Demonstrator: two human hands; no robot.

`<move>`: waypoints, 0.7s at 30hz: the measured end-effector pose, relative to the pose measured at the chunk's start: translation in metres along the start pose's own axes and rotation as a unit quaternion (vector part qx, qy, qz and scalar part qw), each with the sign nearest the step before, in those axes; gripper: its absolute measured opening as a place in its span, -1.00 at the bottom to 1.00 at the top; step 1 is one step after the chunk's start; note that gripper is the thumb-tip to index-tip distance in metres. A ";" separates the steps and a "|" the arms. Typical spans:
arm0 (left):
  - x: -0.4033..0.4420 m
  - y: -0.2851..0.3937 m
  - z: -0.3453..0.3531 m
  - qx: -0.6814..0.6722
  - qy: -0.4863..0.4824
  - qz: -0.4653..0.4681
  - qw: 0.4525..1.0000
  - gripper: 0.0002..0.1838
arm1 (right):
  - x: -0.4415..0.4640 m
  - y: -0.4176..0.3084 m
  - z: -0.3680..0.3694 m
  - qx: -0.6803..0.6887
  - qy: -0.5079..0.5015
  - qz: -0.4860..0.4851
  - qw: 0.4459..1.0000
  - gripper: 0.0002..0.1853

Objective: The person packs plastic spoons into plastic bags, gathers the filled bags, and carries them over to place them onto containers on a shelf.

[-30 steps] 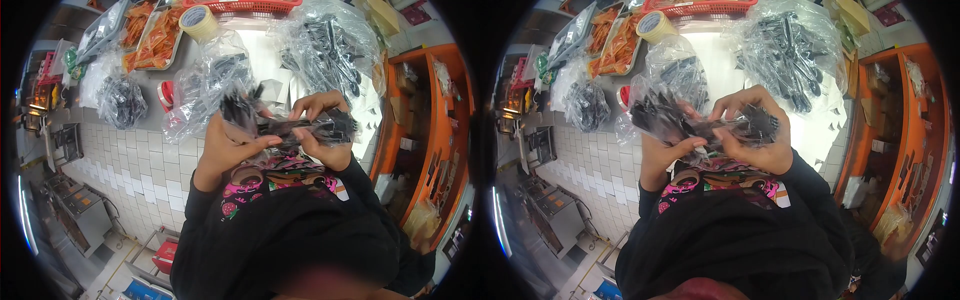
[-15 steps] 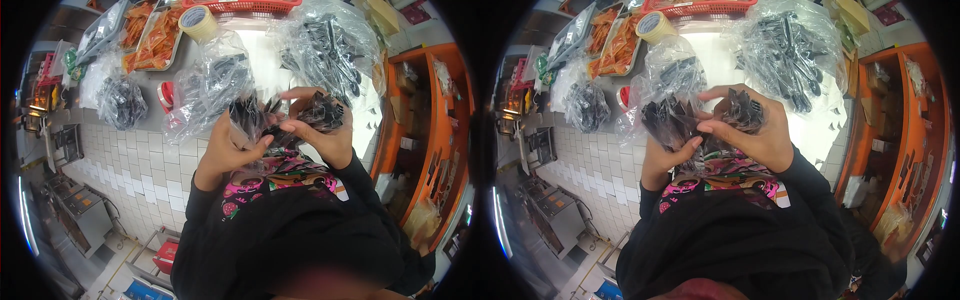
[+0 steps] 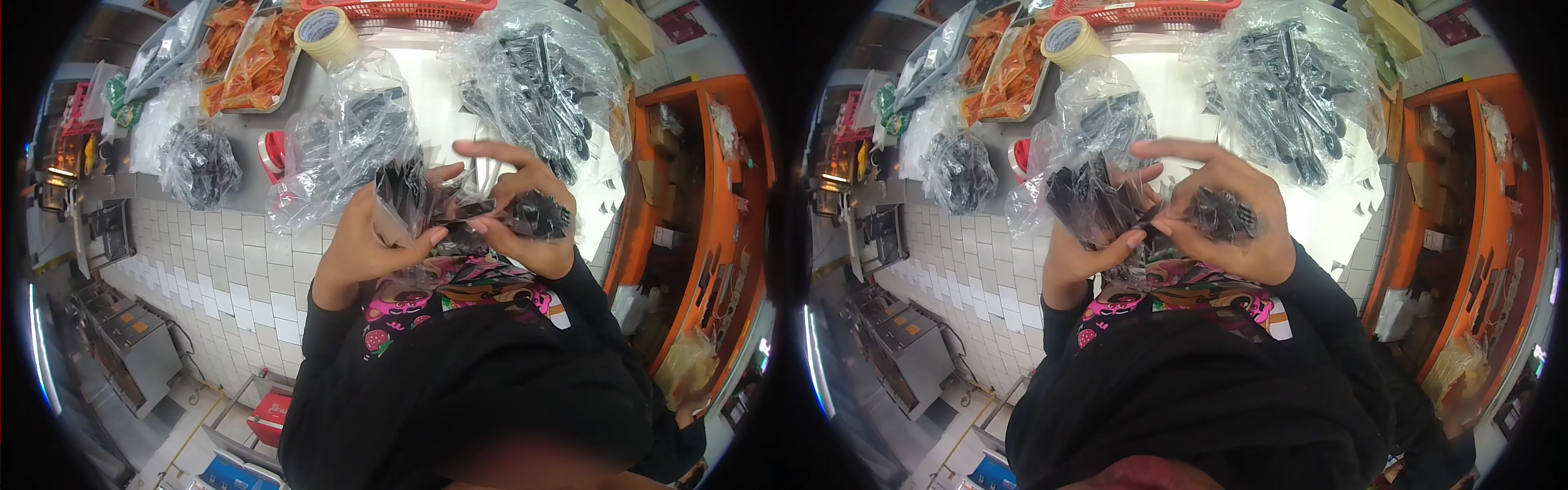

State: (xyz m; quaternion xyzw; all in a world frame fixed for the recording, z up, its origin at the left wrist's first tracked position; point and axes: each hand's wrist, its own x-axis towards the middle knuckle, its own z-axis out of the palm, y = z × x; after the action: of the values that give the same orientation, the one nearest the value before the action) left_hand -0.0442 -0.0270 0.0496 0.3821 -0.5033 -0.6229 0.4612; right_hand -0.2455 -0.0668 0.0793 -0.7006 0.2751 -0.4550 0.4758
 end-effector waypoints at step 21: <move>-0.009 -0.018 -0.005 0.033 -0.080 -0.020 0.996 -0.36 | -0.003 -0.005 0.005 0.068 0.010 0.247 0.967 -0.80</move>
State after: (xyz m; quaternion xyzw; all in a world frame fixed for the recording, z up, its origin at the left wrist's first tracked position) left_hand -0.0408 -0.0184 0.0310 0.3558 -0.5512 -0.6438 0.3939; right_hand -0.2420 -0.0604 0.0824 -0.5722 0.4131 -0.3481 0.6171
